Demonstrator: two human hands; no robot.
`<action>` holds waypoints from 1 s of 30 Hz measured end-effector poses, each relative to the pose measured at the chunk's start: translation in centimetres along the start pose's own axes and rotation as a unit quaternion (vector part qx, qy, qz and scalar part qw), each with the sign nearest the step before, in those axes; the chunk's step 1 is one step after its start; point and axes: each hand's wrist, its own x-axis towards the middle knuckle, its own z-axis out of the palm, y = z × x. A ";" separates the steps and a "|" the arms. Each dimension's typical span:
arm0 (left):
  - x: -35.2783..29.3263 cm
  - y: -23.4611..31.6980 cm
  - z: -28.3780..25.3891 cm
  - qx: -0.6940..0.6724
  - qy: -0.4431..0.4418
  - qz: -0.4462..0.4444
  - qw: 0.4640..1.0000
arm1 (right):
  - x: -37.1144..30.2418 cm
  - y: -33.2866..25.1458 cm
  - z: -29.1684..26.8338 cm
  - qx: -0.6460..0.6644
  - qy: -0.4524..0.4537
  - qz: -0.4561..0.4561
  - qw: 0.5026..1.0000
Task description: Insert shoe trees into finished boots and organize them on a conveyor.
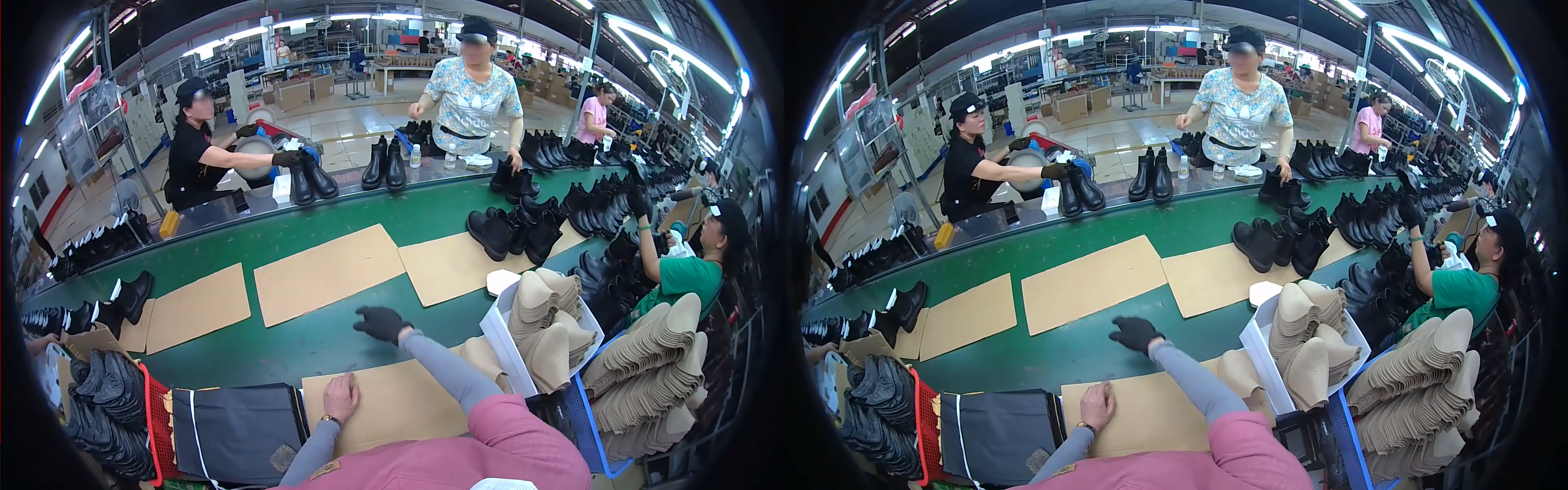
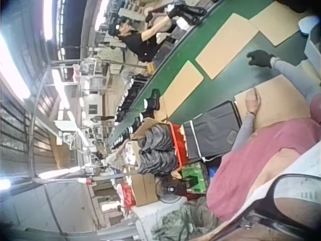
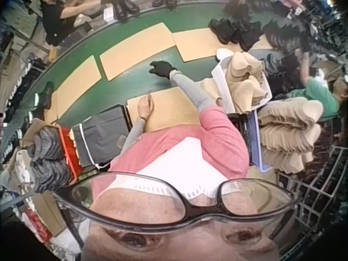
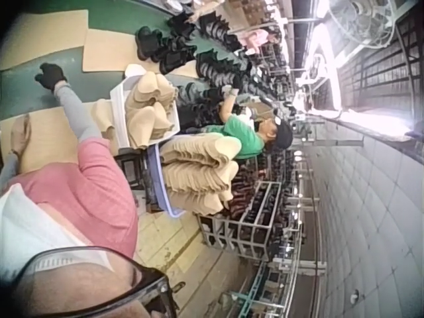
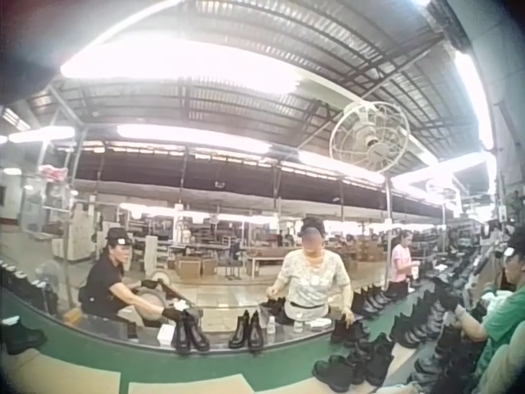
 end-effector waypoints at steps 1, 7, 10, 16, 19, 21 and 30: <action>0.3 0.2 0.0 -0.001 -0.004 0.004 1.000 | -1.5 2.0 2.1 0.000 0.055 -0.022 0.998; 0.0 -0.3 0.2 0.007 -0.022 -0.011 1.000 | -10.7 5.0 8.7 -0.123 0.119 -0.086 0.981; 0.0 -0.3 0.3 0.007 -0.019 -0.012 1.000 | -11.3 5.0 8.9 -0.117 0.142 -0.050 0.982; -0.2 -0.3 0.4 0.011 -0.006 -0.026 1.000 | -11.2 4.9 9.2 -0.113 0.150 -0.034 0.982; -0.7 -0.1 0.0 0.048 -0.023 -0.022 0.998 | -11.0 4.7 9.3 -0.130 0.113 -0.015 0.985; -1.0 0.0 -0.5 0.069 -0.016 -0.029 0.997 | -10.7 4.8 10.0 -0.135 0.121 -0.029 0.983; -1.1 -1.0 1.2 0.071 -0.014 -0.061 0.996 | -10.0 5.7 11.2 -0.114 0.157 -0.061 0.979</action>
